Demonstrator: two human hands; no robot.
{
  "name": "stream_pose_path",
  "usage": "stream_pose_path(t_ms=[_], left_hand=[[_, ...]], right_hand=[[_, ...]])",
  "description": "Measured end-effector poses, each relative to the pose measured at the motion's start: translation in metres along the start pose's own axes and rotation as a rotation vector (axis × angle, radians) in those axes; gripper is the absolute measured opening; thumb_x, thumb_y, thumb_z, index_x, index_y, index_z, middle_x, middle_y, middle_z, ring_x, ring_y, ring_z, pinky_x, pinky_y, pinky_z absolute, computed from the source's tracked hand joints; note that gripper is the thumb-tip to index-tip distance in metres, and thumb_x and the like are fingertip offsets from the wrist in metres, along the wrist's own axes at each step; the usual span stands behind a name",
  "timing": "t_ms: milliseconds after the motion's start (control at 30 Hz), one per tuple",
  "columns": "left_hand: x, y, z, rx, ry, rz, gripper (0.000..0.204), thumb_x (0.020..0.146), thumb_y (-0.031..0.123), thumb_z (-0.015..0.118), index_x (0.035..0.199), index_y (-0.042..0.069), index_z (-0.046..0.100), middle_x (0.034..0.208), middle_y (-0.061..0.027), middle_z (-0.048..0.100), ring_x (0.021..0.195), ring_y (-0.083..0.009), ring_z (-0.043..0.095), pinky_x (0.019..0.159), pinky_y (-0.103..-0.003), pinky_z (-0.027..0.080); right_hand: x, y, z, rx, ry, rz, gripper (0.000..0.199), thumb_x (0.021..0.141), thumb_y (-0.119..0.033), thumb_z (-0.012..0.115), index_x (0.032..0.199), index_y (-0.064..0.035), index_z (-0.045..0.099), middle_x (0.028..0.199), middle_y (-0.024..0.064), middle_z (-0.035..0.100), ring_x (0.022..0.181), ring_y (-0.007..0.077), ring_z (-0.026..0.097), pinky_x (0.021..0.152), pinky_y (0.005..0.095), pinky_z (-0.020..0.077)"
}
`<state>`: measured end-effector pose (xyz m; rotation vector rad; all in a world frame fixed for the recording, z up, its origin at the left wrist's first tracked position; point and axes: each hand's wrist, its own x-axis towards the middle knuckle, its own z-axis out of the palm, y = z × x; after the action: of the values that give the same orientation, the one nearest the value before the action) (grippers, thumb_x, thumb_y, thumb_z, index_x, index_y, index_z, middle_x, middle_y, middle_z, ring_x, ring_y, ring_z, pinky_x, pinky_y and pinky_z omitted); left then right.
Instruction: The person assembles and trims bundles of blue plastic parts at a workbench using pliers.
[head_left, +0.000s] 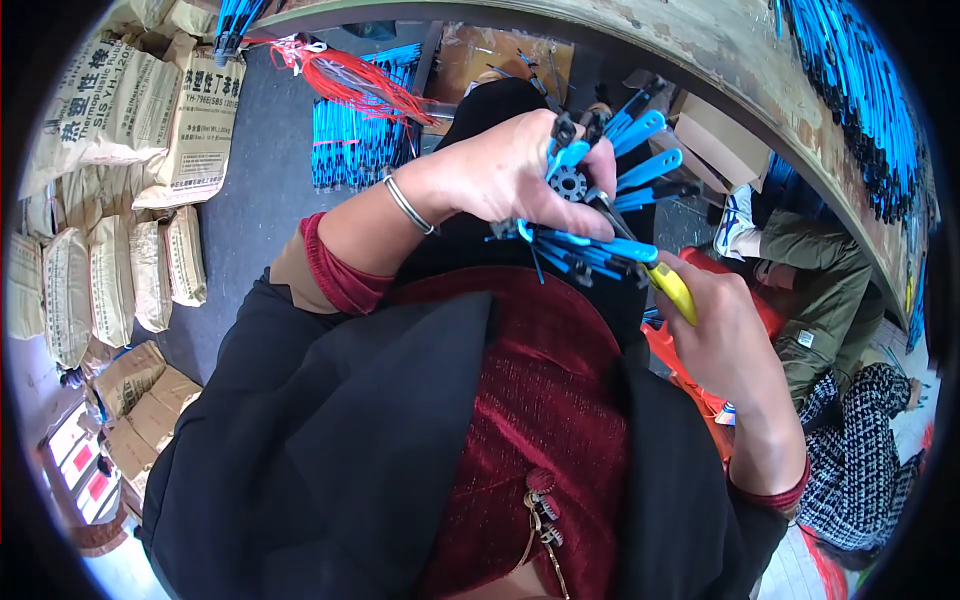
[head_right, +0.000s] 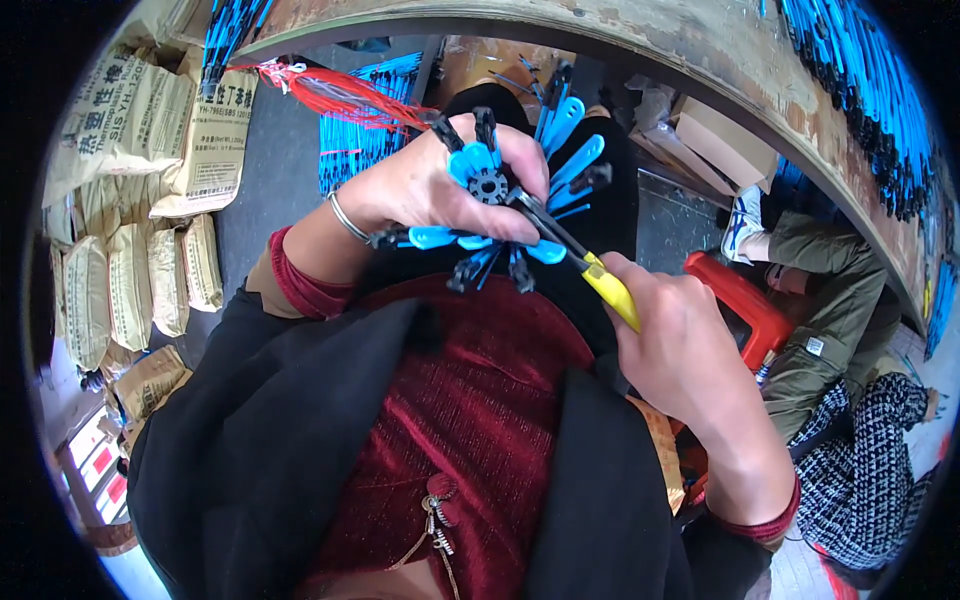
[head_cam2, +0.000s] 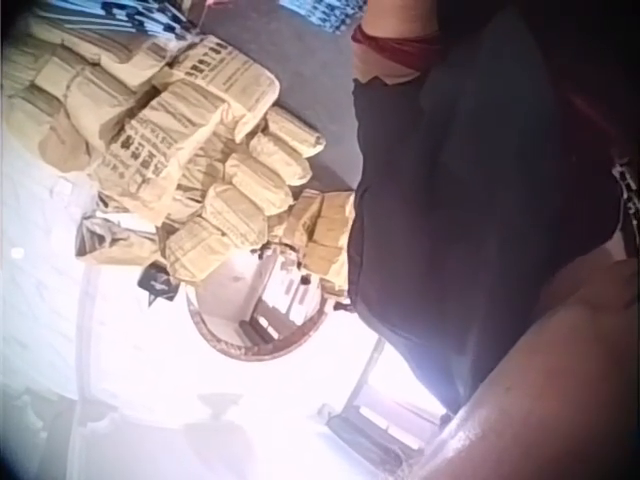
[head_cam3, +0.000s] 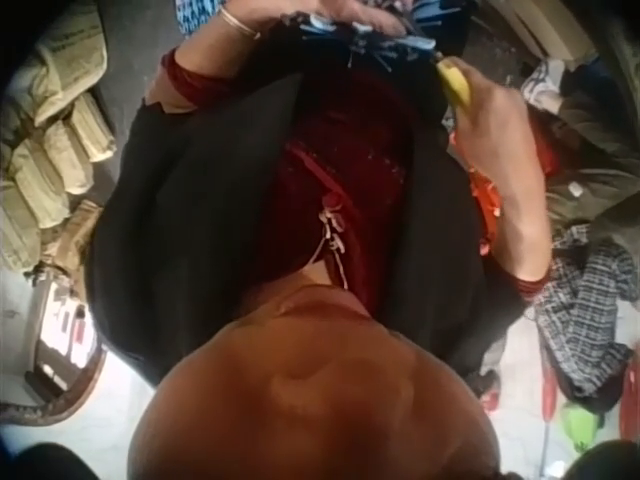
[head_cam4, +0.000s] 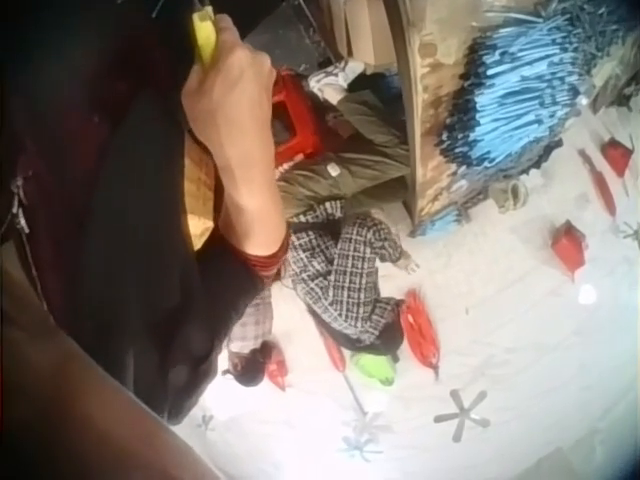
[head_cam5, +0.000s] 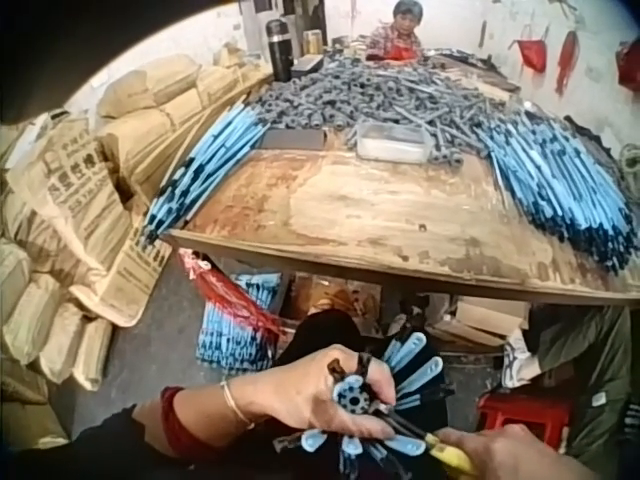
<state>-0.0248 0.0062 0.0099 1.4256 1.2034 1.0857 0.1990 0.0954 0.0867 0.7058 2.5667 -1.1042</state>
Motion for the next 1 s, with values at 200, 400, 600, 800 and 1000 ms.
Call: stream_pose_path(t_ms=[200,400,600,800,1000], left_hand=[[0.008,0.002,-0.005,0.035,0.104,0.021,0.027,0.066,0.013,0.077,0.084,0.000,0.061,0.071,-0.0045,0.061,0.066,-0.0096,0.055,0.062,-0.026,0.046],[0.011,0.032,-0.034,-0.014,0.330,0.029,0.022,0.068,0.007,0.074,0.083,-0.001,0.061,0.072,-0.0054,0.063,0.067,-0.0099,0.055,0.062,-0.027,0.046],[0.031,0.106,-0.164,0.585,0.651,-0.077,0.041,0.072,0.035,0.069,0.080,-0.004,0.062,0.072,-0.0144,0.063,0.064,-0.0200,0.059,0.061,-0.037,0.047],[0.072,0.096,-0.297,1.063,0.759,-0.531,0.048,0.072,0.041,0.069,0.080,-0.006,0.062,0.082,-0.0227,0.064,0.073,-0.0302,0.063,0.068,-0.041,0.050],[0.095,0.077,-0.294,1.441,1.083,-0.511,0.033,0.078,0.032,0.066,0.077,0.001,0.055,0.091,-0.0207,0.062,0.078,-0.0359,0.060,0.069,-0.042,0.049]], right_hand=[[0.006,0.016,0.013,0.011,0.149,-0.102,0.023,0.079,-0.003,0.056,0.100,0.0040,0.056,0.064,0.0192,0.056,0.058,0.0315,0.057,0.055,0.0355,0.0436],[-0.004,0.021,-0.032,0.294,0.493,0.013,0.019,0.082,-0.009,0.059,0.096,0.0033,0.054,0.065,0.0029,0.054,0.058,0.0116,0.052,0.053,0.0270,0.0420],[0.002,0.041,-0.067,0.367,0.648,0.025,0.020,0.083,-0.014,0.060,0.092,0.0033,0.056,0.070,-0.0006,0.055,0.061,0.0088,0.050,0.055,0.0232,0.0407],[0.047,0.030,-0.075,0.133,0.557,-0.071,0.029,0.077,-0.012,0.065,0.101,0.0040,0.057,0.072,0.0047,0.059,0.065,0.0124,0.055,0.060,0.0260,0.0448],[0.072,0.026,-0.085,0.045,0.481,-0.122,0.038,0.073,-0.010,0.068,0.107,0.0026,0.057,0.077,0.0115,0.063,0.066,0.0151,0.058,0.064,0.0281,0.0466]])
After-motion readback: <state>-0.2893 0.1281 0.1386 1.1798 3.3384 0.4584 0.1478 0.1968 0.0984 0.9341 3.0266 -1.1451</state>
